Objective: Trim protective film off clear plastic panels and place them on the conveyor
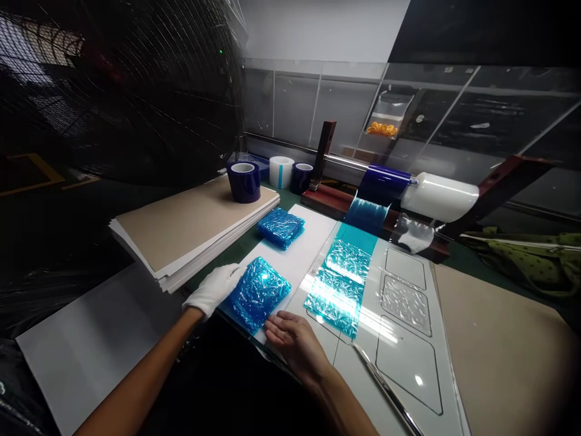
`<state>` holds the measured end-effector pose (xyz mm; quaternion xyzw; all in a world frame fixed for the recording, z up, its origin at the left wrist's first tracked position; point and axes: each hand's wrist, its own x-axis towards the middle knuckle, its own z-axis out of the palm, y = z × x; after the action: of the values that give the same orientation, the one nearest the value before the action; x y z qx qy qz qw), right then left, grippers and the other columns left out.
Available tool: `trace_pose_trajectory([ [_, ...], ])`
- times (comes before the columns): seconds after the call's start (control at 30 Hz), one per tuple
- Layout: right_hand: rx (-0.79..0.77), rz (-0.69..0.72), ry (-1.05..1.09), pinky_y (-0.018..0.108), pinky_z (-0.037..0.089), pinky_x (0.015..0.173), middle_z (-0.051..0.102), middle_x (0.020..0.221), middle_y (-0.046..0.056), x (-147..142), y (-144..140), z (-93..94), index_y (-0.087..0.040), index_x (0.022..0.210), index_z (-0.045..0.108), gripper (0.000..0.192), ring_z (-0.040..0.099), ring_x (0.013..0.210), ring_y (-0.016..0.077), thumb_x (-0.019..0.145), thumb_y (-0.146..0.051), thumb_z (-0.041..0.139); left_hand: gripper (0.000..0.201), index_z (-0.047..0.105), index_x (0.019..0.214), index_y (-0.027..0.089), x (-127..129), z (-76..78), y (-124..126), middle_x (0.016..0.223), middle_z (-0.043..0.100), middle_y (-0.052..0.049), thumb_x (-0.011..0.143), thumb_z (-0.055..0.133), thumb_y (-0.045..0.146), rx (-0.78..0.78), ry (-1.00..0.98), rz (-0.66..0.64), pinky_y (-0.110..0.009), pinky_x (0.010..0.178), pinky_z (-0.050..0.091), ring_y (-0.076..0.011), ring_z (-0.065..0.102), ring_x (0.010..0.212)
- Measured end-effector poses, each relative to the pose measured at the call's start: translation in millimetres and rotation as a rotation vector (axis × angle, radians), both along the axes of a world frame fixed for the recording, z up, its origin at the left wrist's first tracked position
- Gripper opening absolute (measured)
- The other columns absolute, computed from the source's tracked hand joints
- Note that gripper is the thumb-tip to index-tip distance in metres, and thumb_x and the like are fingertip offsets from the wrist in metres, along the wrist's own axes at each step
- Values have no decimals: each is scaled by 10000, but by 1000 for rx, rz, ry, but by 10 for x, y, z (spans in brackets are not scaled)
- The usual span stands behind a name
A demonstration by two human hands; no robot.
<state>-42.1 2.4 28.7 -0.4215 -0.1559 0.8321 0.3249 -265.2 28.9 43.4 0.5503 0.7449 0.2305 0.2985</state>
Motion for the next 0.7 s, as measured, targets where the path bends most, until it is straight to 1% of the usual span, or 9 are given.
trace_pose_trajectory([
  [0.1, -5, 5, 30, 275, 517, 772, 616, 671, -8, -90, 43, -24, -201, 707, 513, 361, 649, 706, 146, 494, -167, 803, 381, 634, 960, 154, 20, 20, 67, 967, 668, -46, 910, 498, 506, -79, 86, -5, -406, 871, 494, -181, 629, 901],
  [0.17, -15, -4, 42, 255, 509, 733, 563, 617, -45, -117, 47, -41, -214, 695, 498, 348, 607, 634, 115, 507, -143, 782, 372, 626, 985, 151, 20, 20, 137, 987, 659, -50, 907, 512, 496, -126, 132, -6, -406, 859, 502, -182, 625, 905],
  [0.2, -22, -13, 45, 254, 507, 739, 556, 619, -50, -123, 44, -52, -216, 706, 502, 342, 602, 634, 112, 515, -144, 776, 370, 623, 998, 151, 16, 16, 173, 998, 656, -53, 906, 516, 493, -145, 152, -7, -406, 856, 504, -183, 624, 909],
  [0.3, -48, -42, 49, 278, 499, 828, 597, 714, -13, -121, 28, -88, -215, 728, 515, 320, 633, 742, 139, 532, -195, 767, 378, 622, 987, 151, -1, 3, 261, 980, 655, -51, 907, 509, 503, -188, 198, -19, -400, 846, 504, -178, 623, 893],
  [0.4, -65, -53, 70, 300, 485, 876, 628, 804, 39, -93, 23, -110, -210, 707, 515, 286, 642, 810, 167, 547, -264, 747, 426, 624, 902, 143, -5, 33, 282, 875, 652, -32, 907, 478, 544, -212, 224, -44, -384, 813, 501, -167, 622, 822],
  [0.5, -76, -44, 106, 290, 494, 820, 622, 776, 29, -55, 30, -109, -211, 693, 517, 263, 623, 728, 145, 557, -282, 730, 493, 619, 837, 147, 40, 128, 236, 792, 636, -15, 911, 420, 592, -199, 229, -82, -363, 780, 494, -158, 613, 764],
  [0.57, -78, -34, 135, 273, 495, 762, 614, 750, 16, -36, 31, -102, -213, 683, 512, 260, 600, 665, 128, 561, -290, 728, 537, 622, 832, 154, 98, 207, 188, 768, 633, -11, 907, 381, 628, -172, 237, -99, -364, 779, 484, -158, 608, 741],
  [0.63, -80, -21, 159, 267, 495, 725, 626, 770, 33, -23, 28, -92, -209, 691, 519, 270, 602, 661, 134, 574, -332, 729, 544, 625, 835, 161, 159, 274, 143, 777, 641, -23, 895, 383, 645, -129, 262, -86, -389, 817, 465, -172, 609, 756],
  [0.7, -78, -17, 169, 272, 498, 725, 645, 814, 63, -10, 33, -71, -198, 725, 541, 301, 619, 697, 152, 588, -391, 727, 506, 626, 818, 169, 195, 319, 116, 797, 650, -39, 894, 413, 621, -79, 277, -62, -412, 867, 441, -188, 615, 796],
])
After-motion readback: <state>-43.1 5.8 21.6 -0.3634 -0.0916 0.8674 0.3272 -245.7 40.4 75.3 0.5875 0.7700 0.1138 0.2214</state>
